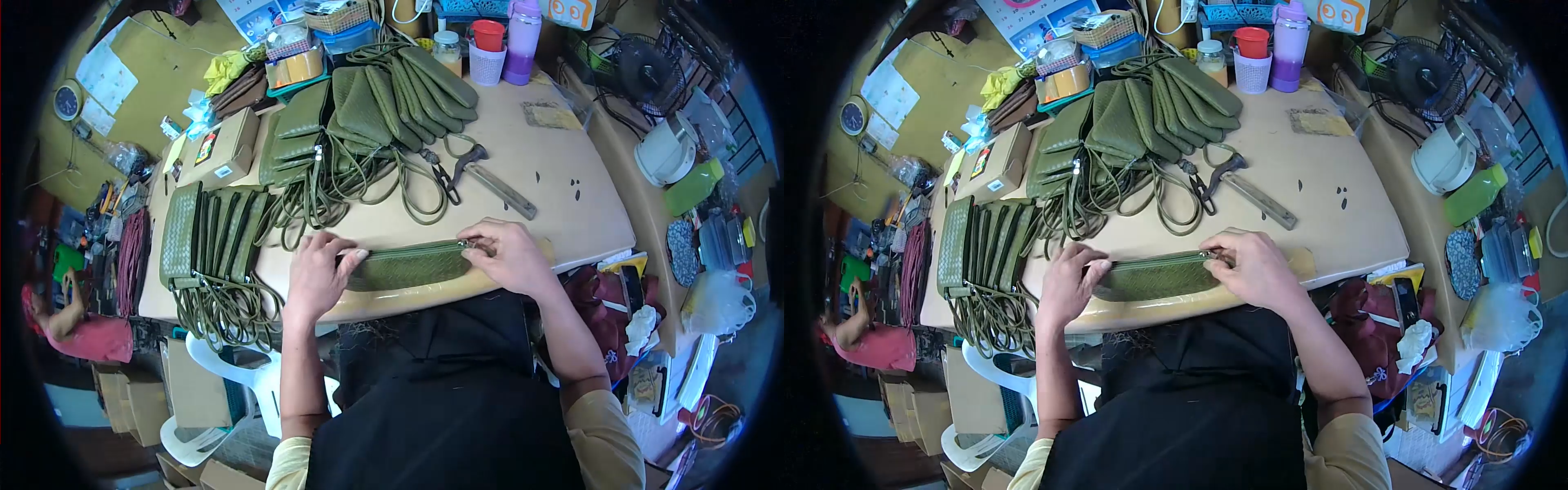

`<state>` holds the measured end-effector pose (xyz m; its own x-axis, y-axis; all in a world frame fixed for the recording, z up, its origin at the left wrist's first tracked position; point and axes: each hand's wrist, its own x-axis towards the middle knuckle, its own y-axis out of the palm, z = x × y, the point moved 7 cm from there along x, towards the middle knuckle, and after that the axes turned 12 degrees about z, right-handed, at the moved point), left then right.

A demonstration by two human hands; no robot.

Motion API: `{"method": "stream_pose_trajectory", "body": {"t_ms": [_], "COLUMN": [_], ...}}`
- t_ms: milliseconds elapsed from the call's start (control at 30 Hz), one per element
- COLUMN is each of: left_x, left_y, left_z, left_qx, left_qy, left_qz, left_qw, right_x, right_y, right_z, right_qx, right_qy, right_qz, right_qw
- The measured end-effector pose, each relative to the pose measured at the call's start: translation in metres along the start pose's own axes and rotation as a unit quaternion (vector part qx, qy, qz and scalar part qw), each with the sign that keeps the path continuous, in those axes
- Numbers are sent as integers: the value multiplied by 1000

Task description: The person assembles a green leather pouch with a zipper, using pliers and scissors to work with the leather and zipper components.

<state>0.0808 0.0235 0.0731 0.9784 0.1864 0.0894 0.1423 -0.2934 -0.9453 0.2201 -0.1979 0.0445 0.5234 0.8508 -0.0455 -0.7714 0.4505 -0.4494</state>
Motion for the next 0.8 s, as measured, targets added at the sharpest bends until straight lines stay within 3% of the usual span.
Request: {"method": "stream_pose_trajectory", "body": {"t_ms": [67,133,200,267,367,400,467,500,800], "left_x": [-8,-18,-22,-26,-28,-29,-32,-32,-39], "left_y": [5,8,15,38,46,48,52,54,55], "left_z": [13,28,35,39,35,34,38,38,29], "left_qx": [-53,-110,-156,-395,-469,-493,-529,-566,-576], "left_qy": [-45,-171,-163,-169,-129,-113,-112,-106,-102], "left_qz": [24,45,40,94,78,74,73,76,76], "left_qw": [997,978,973,898,870,859,838,814,807], "right_x": [-1,-4,-3,-3,9,14,31,32,24], "right_y": [-3,-4,-6,0,38,44,68,67,69], "right_z": [0,3,16,55,77,79,57,58,61], "right_qx": [25,-7,-41,-267,-353,-350,-359,-360,-378], "right_qy": [-46,-37,-33,-137,-166,-172,-42,-32,-42], "right_qz": [-19,-10,5,-32,-38,-35,110,105,70], "right_qw": [998,999,999,953,920,920,926,926,922]}}
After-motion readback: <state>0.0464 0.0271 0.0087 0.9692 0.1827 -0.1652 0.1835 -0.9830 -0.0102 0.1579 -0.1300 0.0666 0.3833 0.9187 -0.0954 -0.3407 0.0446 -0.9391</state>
